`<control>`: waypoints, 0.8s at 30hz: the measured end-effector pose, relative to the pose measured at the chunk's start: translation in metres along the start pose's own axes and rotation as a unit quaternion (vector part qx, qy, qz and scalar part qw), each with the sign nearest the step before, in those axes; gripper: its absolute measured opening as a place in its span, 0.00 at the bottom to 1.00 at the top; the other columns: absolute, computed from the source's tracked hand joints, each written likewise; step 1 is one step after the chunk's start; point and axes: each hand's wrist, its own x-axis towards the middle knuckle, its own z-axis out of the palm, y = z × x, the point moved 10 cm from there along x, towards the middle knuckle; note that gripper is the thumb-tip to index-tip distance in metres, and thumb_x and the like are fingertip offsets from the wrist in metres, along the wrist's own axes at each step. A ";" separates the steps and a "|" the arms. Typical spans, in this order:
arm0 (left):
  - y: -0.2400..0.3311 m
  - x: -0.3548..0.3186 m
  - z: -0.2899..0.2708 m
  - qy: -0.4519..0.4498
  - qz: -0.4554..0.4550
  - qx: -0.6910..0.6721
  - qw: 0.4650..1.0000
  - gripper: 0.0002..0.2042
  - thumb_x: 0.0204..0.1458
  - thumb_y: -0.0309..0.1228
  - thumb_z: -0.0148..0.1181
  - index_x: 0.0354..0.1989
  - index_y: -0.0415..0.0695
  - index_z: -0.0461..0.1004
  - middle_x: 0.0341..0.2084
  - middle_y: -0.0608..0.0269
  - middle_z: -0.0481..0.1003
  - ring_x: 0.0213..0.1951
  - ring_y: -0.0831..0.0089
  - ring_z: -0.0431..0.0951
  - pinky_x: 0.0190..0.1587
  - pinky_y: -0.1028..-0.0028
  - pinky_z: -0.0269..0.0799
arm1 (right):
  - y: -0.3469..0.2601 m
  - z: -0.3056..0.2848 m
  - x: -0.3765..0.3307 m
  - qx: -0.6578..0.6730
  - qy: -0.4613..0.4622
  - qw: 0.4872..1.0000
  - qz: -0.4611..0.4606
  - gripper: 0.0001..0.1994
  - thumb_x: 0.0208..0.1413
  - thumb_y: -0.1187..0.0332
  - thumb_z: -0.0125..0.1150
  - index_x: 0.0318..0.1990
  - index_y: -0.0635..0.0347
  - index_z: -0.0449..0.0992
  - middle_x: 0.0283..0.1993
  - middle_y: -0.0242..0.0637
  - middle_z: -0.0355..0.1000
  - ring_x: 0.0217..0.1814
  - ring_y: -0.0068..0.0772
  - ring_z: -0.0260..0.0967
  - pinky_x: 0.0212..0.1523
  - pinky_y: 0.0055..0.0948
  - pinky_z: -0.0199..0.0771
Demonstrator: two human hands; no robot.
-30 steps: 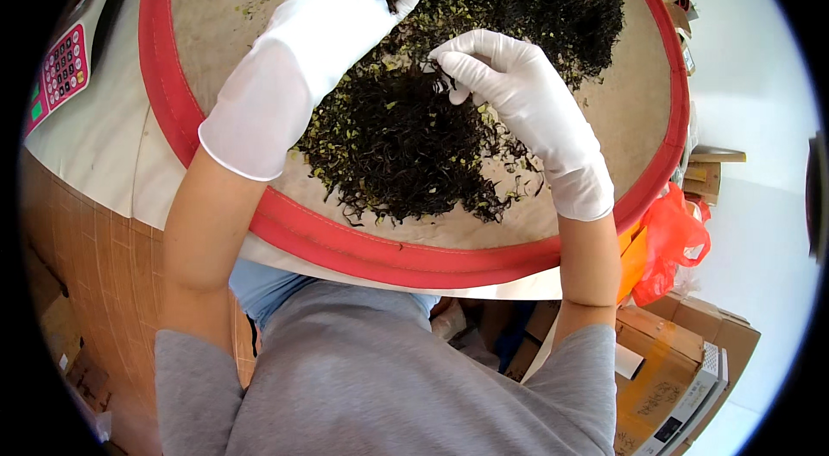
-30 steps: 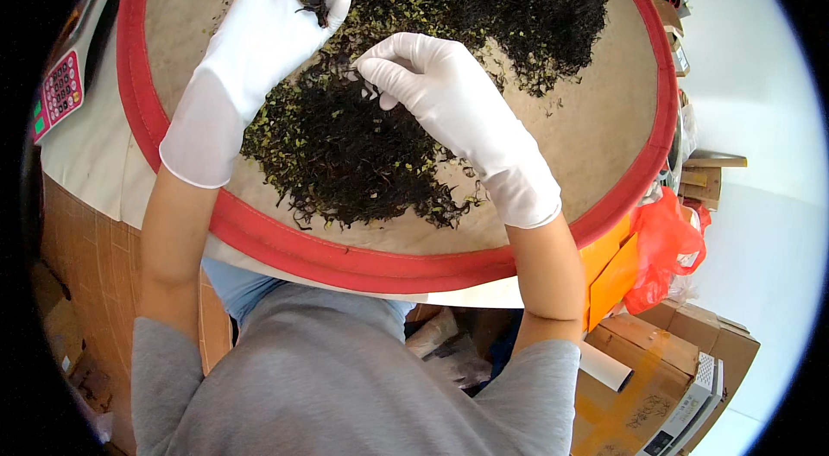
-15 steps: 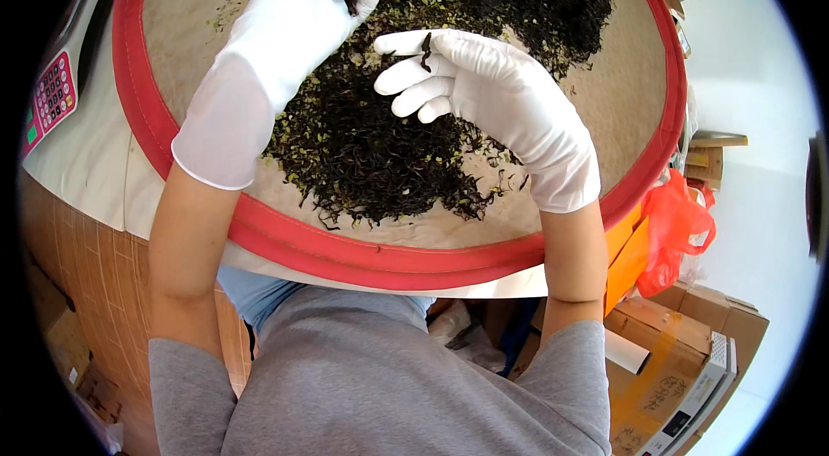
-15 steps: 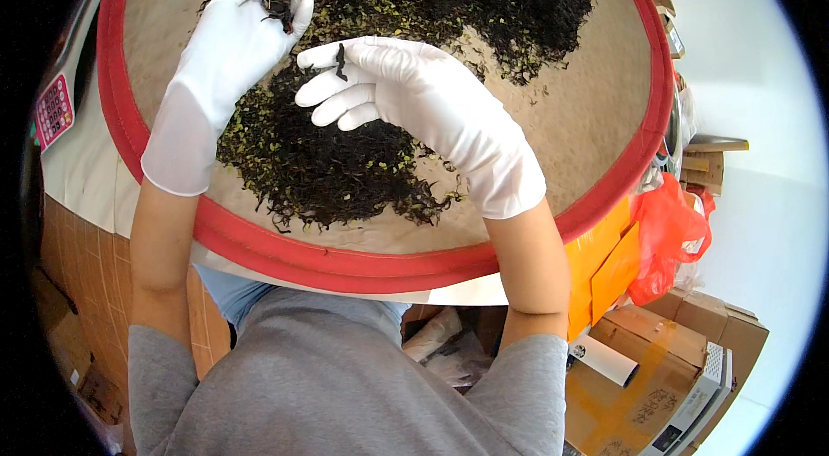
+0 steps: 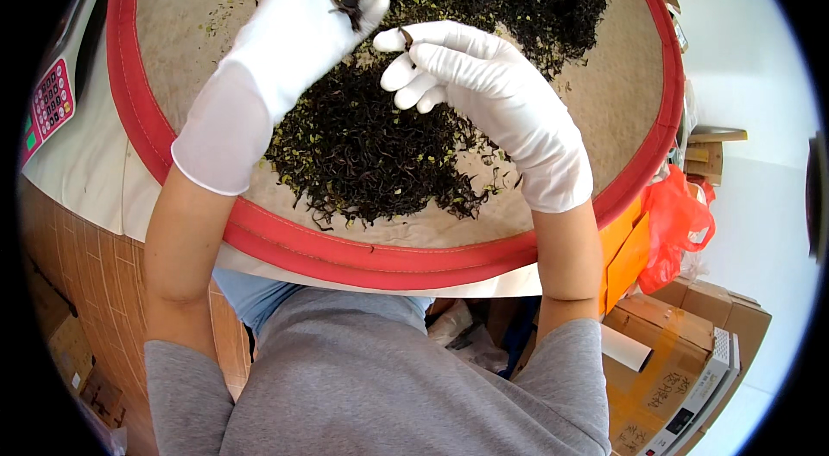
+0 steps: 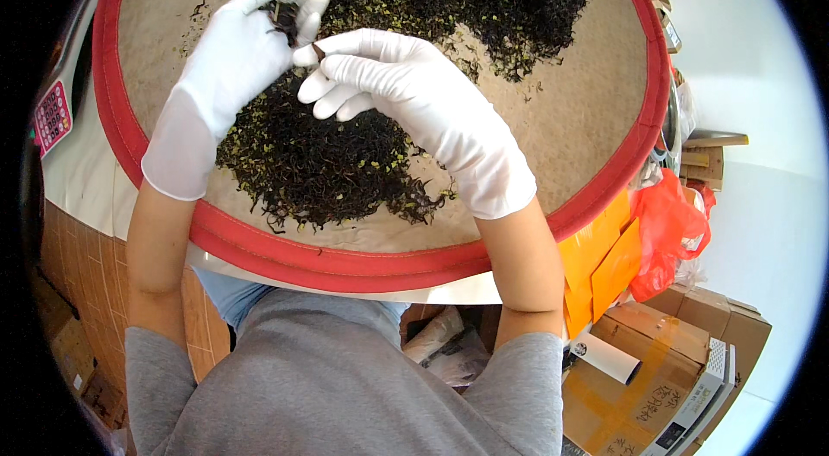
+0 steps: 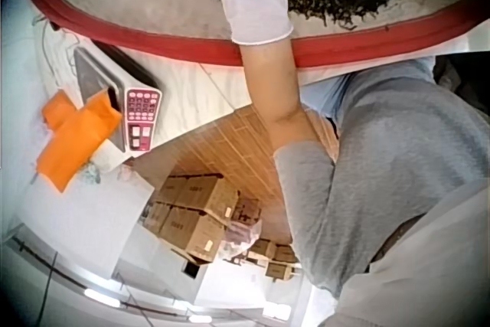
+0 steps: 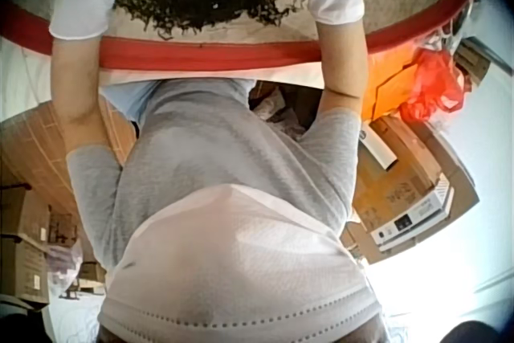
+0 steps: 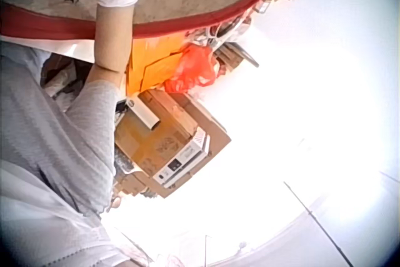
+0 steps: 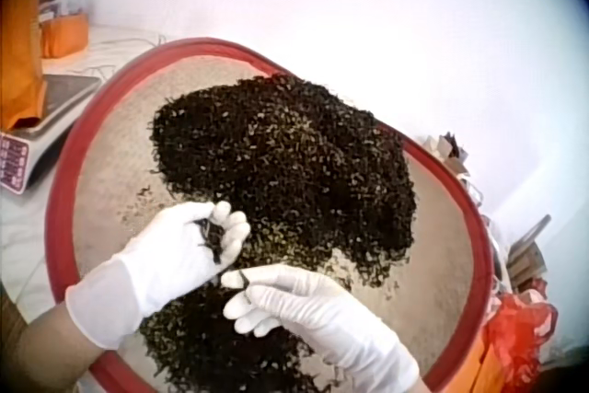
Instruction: The person wearing white gloves sorts through a pile of dried tea leaves on a large circular tray. They pick up small handfuls of leaves, separate them, and place the sorted portions back onto the tray.
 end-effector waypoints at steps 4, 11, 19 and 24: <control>-0.032 0.010 -0.001 -0.205 -0.140 -0.025 0.968 0.13 0.67 0.33 0.44 0.51 0.39 0.71 0.47 0.55 0.73 0.50 0.67 0.73 0.58 0.68 0.71 | -0.033 -0.005 -0.006 -0.161 0.112 0.976 -0.098 0.10 0.63 0.70 0.59 0.49 0.62 0.78 0.37 0.33 0.80 0.34 0.19 0.74 0.39 0.18 0.72; -0.042 -0.009 0.006 -0.070 -0.102 0.060 0.991 0.12 0.66 0.32 0.46 0.50 0.37 0.69 0.46 0.55 0.72 0.49 0.66 0.73 0.56 0.64 0.73 | -0.059 -0.005 -0.019 -0.325 0.218 0.885 -0.251 0.10 0.61 0.74 0.59 0.48 0.64 0.78 0.32 0.39 0.78 0.34 0.25 0.76 0.37 0.22 0.75; -0.010 0.001 0.007 -0.157 -0.098 -0.111 0.976 0.11 0.67 0.27 0.42 0.50 0.35 0.69 0.54 0.45 0.71 0.59 0.58 0.71 0.62 0.61 0.71 | -0.024 -0.049 -0.009 -0.504 0.165 0.834 -0.151 0.14 0.63 0.72 0.52 0.53 0.64 0.77 0.49 0.46 0.78 0.51 0.39 0.76 0.54 0.31 0.73; 0.016 0.006 0.001 -0.155 -0.051 -0.124 0.979 0.11 0.67 0.26 0.42 0.51 0.35 0.69 0.55 0.47 0.70 0.61 0.59 0.70 0.62 0.61 0.71 | 0.013 -0.027 0.003 -0.567 0.045 0.811 -0.134 0.25 0.59 0.67 0.61 0.64 0.61 0.67 0.65 0.52 0.66 0.64 0.48 0.66 0.66 0.34 0.65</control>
